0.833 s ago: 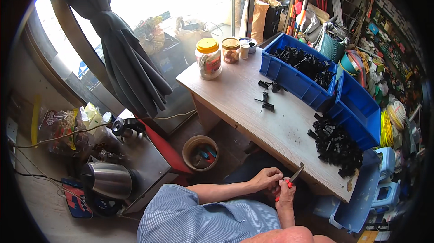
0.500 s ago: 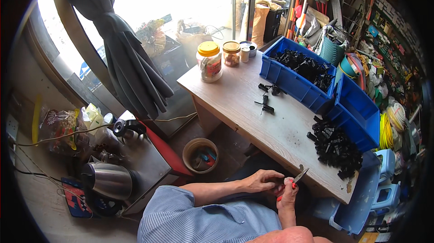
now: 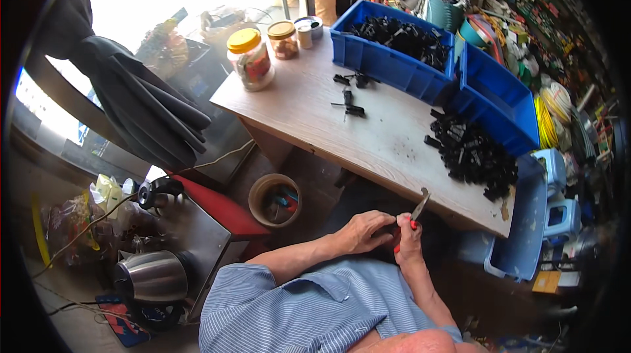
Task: Assembling small black plastic components by hand and using clippers at a workbench.
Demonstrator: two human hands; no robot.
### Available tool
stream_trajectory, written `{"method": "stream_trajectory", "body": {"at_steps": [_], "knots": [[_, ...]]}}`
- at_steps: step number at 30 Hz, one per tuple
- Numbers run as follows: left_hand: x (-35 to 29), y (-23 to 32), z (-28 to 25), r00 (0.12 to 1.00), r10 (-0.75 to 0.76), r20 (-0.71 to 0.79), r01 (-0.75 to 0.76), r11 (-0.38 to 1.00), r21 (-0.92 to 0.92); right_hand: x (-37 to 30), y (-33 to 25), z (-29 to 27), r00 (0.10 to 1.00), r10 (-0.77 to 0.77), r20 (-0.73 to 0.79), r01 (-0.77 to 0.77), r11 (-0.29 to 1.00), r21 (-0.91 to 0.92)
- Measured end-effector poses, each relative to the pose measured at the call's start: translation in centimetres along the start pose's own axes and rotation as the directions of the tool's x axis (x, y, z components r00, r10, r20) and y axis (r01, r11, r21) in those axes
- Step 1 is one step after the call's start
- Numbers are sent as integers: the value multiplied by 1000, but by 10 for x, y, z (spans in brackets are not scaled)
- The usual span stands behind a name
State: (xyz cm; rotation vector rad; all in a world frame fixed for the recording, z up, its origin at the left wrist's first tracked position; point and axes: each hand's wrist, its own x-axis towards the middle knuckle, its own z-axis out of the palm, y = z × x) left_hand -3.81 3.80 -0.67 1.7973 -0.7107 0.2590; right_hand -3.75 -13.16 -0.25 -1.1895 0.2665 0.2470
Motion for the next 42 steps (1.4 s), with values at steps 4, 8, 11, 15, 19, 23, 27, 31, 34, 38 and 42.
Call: {"method": "stream_trajectory", "body": {"at_steps": [4, 8, 11, 15, 19, 23, 27, 31, 34, 38, 42], "knots": [[7, 9, 6, 992, -108, -65, 109, 994, 11, -1, -2, 5, 992, 8, -128, -26, 990, -137], [7, 2, 15, 943, -288, -169, 266, 953, -142, 2, -13, 9, 994, 12, -108, -27, 990, -137], [20, 3, 13, 830, -529, -174, 439, 814, -380, 8, -12, 0, 998, 39, -46, -42, 997, -63], [33, -12, 18, 761, -608, -224, 334, 664, -669, -1, -16, 9, 988, 152, 22, -151, 988, -32], [45, -7, 19, 745, -637, -197, 312, 594, -741, -5, -14, 13, 979, 196, 48, -189, 975, -113], [48, -11, 22, 755, -622, -208, 282, 594, -754, -4, -10, 15, 972, 231, 36, -220, 956, -193], [49, -12, 25, 753, -627, -199, 288, 586, -758, -5, -11, 18, 974, 225, 38, -210, 947, -242], [50, -11, 26, 749, -633, -196, 301, 588, -751, -7, -15, 23, 975, 221, 31, -203, 937, -284], [51, -10, 27, 746, -630, -216, 305, 611, -730, -8, -15, 22, 974, 224, 28, -204, 927, -313], [51, -7, 29, 735, -647, -203, 339, 610, -716, -6, -9, 18, 978, 210, 20, -191, 922, -337], [51, -6, 28, 730, -656, -194, 355, 606, -712, -7, -9, 19, 979, 204, 19, -184, 915, -359]]}}
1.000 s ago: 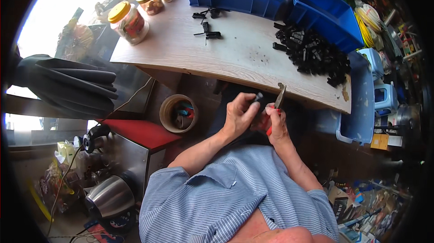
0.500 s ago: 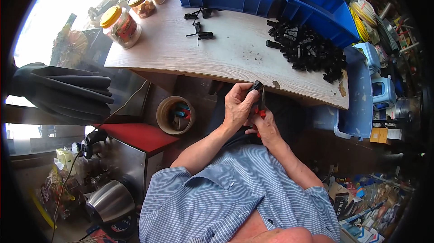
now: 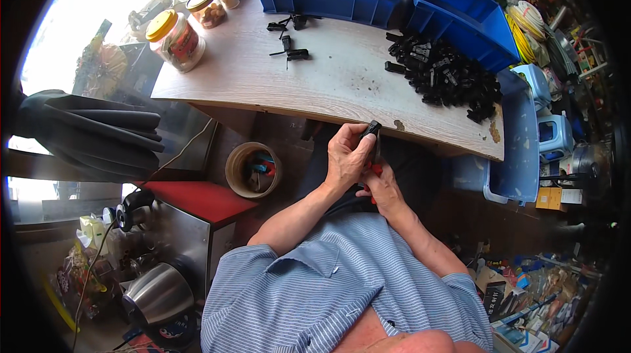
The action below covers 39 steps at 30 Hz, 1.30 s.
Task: Assembling small black plastic components by hand and using clippers at a workbench.
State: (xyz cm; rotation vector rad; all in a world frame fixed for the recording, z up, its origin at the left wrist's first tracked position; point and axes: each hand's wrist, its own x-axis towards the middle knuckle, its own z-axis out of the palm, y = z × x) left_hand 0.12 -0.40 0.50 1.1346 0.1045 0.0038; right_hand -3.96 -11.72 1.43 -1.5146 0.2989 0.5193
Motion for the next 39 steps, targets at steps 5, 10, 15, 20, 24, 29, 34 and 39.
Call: {"method": "stream_trajectory", "body": {"at_steps": [5, 10, 15, 20, 24, 29, 34, 39], "knots": [[1, -3, 0, 1000, -4, -1, 4, 1000, 12, -1, -2, 0, 1000, -3, -7, 3, 999, 34], [0, -6, -1, 999, 45, -16, -44, 998, 35, -3, -1, 0, 1000, -10, 12, 10, 1000, 5], [2, -11, -1, 997, 48, 55, -54, 992, 117, 2, 14, -5, 1000, -26, 8, 26, 998, 65], [1, -14, 7, 997, 61, 50, -68, 986, 150, 7, 20, -8, 998, 20, -51, -15, 995, 101], [15, -12, 11, 978, 189, 86, -207, 912, 353, 0, 8, -16, 1000, 3, 0, -3, 989, 149], [51, 18, 44, 959, 176, 224, -262, 854, 450, 7, 17, -30, 992, 16, -122, 37, 907, 420], [129, 48, 115, 871, 369, 324, -469, 821, 326, 2, 22, -44, 992, -1, -129, 59, 893, 446], [149, 64, 75, 607, 709, 359, -717, 292, 633, -4, 19, -47, 985, 22, -173, 56, 900, 433]]}}
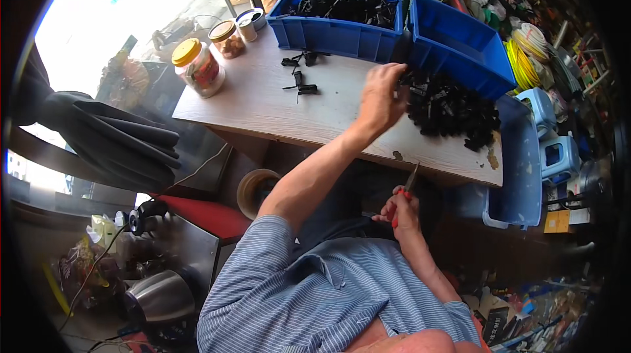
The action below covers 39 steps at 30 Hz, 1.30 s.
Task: Assembling small black plastic components by hand and using clippers at a workbench.
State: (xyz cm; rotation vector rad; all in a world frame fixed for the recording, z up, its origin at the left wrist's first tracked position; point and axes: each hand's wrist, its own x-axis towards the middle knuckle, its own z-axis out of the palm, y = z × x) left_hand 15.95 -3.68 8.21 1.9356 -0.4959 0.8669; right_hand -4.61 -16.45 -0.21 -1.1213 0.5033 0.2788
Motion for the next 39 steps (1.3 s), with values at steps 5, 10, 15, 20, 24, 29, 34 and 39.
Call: {"method": "stream_trajectory", "body": {"at_steps": [5, 10, 15, 20, 24, 29, 34, 39], "knots": [[-26, -66, -88, 1000, -7, -27, 21, 831, 556, 0, 0, 3, 1000, 1, 19, -1, 1000, -5], [-44, -97, -116, 981, -170, 92, 67, 747, 662, 3, 2, 6, 997, -53, 63, 54, 998, -17], [-47, -84, -109, 950, -131, 285, -44, 845, 533, 1, 5, 5, 997, -57, 60, 60, 997, -44], [-50, -69, -106, 955, -31, 294, -91, 916, 390, 6, 11, 0, 997, -52, 48, 55, 996, -65], [-46, -75, -117, 968, -33, 249, -94, 873, 478, 6, 11, 1, 998, -45, 41, 48, 996, -71], [-43, -87, -131, 905, -177, 386, -52, 856, 514, 4, 10, 4, 998, -48, 36, 51, 997, -63], [-45, -73, -139, 844, -135, 519, -109, 905, 412, 3, 11, 3, 998, -35, 44, 36, 999, -32], [-48, -70, -144, 838, -76, 540, -179, 897, 404, 4, 12, 4, 998, -30, 61, 32, 999, -21]]}}
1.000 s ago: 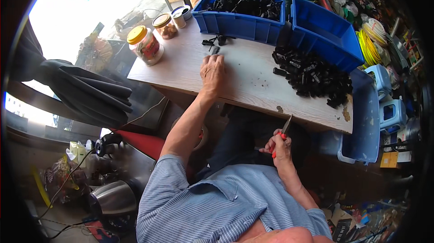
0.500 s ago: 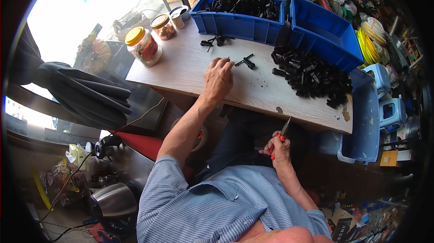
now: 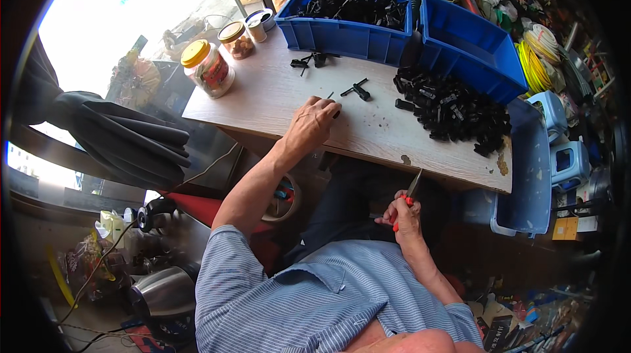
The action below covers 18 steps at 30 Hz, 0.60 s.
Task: Assembling small black plastic components by hand and using clippers at a workbench.
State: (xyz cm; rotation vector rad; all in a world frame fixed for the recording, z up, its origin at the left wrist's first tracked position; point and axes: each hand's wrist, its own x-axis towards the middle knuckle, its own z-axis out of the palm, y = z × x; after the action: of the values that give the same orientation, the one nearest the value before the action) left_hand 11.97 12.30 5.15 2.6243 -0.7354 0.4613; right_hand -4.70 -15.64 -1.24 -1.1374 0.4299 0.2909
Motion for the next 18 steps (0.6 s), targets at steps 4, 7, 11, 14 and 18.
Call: {"method": "stream_trajectory", "body": {"at_steps": [4, 7, 11, 14, 18], "knots": [[-1, 27, -13, 992, -110, 54, 110, 994, 0, 1, -5, 0, 1000, -5, 9, 5, 1000, -19], [-14, 47, -12, 997, -68, -22, 64, 985, -159, 2, -14, 9, 999, -12, 51, 13, 1000, -8], [-45, 89, 10, 919, -153, 364, 394, 291, -872, 5, -23, 18, 989, -74, 128, 70, 997, 32], [-51, 113, 15, 720, -21, 693, 694, 39, -719, 0, -30, 19, 973, -135, 189, 117, 988, 101], [-70, 119, 60, 610, 134, 781, 782, -257, -568, -2, -22, 11, 968, -59, 242, 42, 996, 73]]}}
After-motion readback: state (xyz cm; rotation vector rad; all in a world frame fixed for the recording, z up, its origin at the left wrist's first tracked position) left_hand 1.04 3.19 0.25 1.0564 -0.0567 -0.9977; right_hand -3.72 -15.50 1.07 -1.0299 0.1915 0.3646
